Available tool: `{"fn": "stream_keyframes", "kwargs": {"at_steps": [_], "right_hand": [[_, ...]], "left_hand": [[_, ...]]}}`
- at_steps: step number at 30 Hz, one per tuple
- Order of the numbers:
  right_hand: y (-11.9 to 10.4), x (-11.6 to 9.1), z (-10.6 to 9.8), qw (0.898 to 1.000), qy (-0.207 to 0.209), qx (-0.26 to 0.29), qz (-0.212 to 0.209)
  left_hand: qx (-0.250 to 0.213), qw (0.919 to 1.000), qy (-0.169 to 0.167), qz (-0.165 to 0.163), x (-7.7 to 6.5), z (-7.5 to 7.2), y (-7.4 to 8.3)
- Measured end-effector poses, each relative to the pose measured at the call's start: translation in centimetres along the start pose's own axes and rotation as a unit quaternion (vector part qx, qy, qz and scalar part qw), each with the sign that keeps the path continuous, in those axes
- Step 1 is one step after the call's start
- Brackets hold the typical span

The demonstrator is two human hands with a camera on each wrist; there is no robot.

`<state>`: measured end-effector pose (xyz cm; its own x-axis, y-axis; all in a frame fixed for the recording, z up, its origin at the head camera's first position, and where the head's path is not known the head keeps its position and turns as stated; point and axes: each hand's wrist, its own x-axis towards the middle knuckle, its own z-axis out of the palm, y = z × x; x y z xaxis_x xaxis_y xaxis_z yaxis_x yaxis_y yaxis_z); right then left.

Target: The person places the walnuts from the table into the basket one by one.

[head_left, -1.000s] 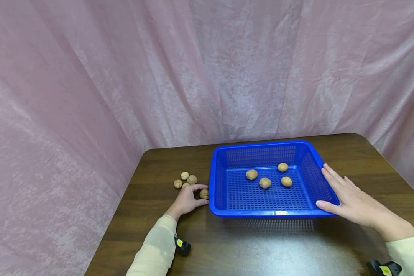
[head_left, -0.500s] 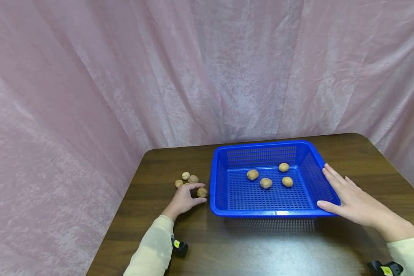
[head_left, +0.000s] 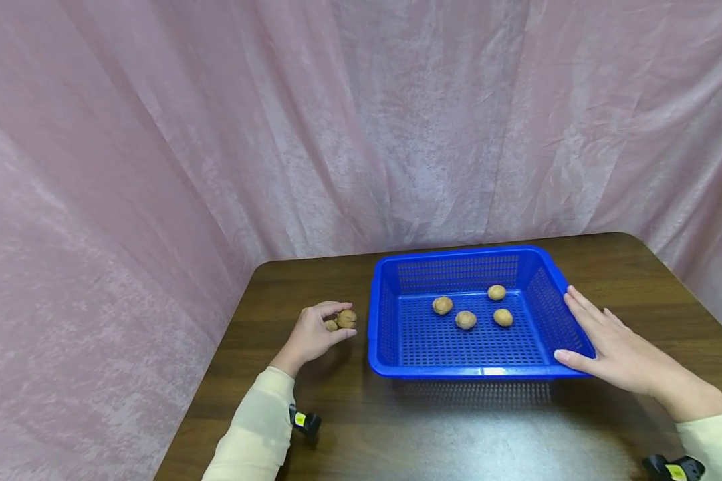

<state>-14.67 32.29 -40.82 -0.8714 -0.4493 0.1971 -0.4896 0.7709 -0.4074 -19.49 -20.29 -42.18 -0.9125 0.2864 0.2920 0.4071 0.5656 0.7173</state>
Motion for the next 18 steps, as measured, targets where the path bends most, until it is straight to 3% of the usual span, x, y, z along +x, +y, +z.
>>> {"fn": "stream_keyframes", "kwargs": {"at_steps": [8,18], "right_hand": [[0.0,0.1,-0.1,1.0,0.003,0.001,-0.007],[0.0,0.1,0.0,1.0,0.008,0.006,-0.003]], "left_hand": [[0.014,0.9997,0.001,0.019,1.4,-2.0,2.6],[0.077,0.9953,0.011,0.058,4.1,-3.9,5.6]]}}
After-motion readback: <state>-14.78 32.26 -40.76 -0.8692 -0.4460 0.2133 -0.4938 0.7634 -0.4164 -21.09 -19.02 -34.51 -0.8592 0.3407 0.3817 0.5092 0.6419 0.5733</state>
